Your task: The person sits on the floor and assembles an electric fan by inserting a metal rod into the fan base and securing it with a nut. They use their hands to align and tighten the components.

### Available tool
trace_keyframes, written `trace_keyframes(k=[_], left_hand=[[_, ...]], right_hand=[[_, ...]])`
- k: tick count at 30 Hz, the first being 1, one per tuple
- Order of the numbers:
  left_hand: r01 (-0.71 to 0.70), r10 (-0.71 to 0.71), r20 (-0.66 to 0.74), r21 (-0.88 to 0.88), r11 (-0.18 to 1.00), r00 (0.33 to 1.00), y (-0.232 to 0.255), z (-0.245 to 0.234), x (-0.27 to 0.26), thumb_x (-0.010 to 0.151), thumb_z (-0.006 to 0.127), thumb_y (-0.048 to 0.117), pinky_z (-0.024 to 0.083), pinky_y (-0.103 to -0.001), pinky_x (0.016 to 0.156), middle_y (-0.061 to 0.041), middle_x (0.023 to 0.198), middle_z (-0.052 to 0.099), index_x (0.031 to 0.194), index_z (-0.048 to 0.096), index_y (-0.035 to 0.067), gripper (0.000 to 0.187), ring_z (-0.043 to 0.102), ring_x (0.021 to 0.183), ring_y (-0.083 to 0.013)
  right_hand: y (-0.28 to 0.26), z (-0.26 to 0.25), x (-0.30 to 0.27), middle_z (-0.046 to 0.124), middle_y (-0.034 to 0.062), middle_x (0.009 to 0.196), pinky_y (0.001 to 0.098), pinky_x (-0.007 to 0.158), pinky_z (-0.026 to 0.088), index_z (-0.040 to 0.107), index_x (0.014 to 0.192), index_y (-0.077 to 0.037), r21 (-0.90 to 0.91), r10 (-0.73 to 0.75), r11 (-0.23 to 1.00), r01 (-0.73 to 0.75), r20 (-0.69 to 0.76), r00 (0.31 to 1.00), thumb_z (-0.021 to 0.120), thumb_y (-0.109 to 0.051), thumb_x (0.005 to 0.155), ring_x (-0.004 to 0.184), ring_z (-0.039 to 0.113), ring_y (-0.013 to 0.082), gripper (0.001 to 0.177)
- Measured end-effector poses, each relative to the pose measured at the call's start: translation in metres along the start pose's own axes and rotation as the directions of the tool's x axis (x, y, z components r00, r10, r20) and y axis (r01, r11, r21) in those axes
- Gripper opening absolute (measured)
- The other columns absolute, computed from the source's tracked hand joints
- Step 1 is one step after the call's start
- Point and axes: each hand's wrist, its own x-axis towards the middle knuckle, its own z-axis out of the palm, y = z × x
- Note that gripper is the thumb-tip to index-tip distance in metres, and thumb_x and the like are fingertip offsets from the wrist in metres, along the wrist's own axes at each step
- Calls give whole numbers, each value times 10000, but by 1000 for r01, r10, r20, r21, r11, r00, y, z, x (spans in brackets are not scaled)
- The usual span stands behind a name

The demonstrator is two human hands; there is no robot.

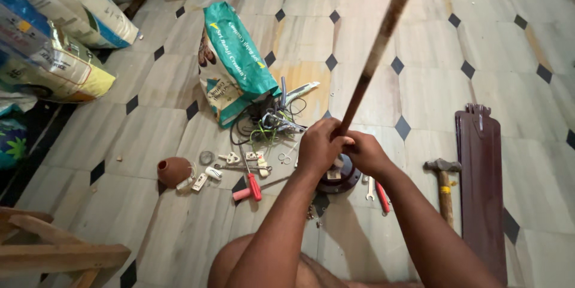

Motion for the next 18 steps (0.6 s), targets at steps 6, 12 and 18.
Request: trace_keyframes(k=[6,12,18], left_hand=[[-76,74,-70,-17,997,995,-13,2,-4,815,784,137,556,-418,731,-154,923,700,1018,677,17,259,702,828,-332],[91,-75,102,-160,983,992,-15,7,-6,946,651,139,622,-339,706,-100,911,747,1137,604,44,219,791,861,-215],[31,-31,-29,-24,999,999,-11,8,-11,871,772,182,586,-367,628,-127,830,733,1048,638,58,255,752,736,-247]], right_hand=[[8,3,-10,756,104,1142,366,898,565,694,1181,-83,-100,26,995,-19,63,998,831,-54,733,1060,714,209,469],[19,26,-18,716,134,1090,398,894,550,726,1038,-65,-247,-72,968,37,-136,988,851,-109,762,1028,692,300,306],[37,58,-19,687,140,978,424,848,530,675,975,-34,-228,-241,960,164,-373,896,819,-71,751,963,644,340,268]])
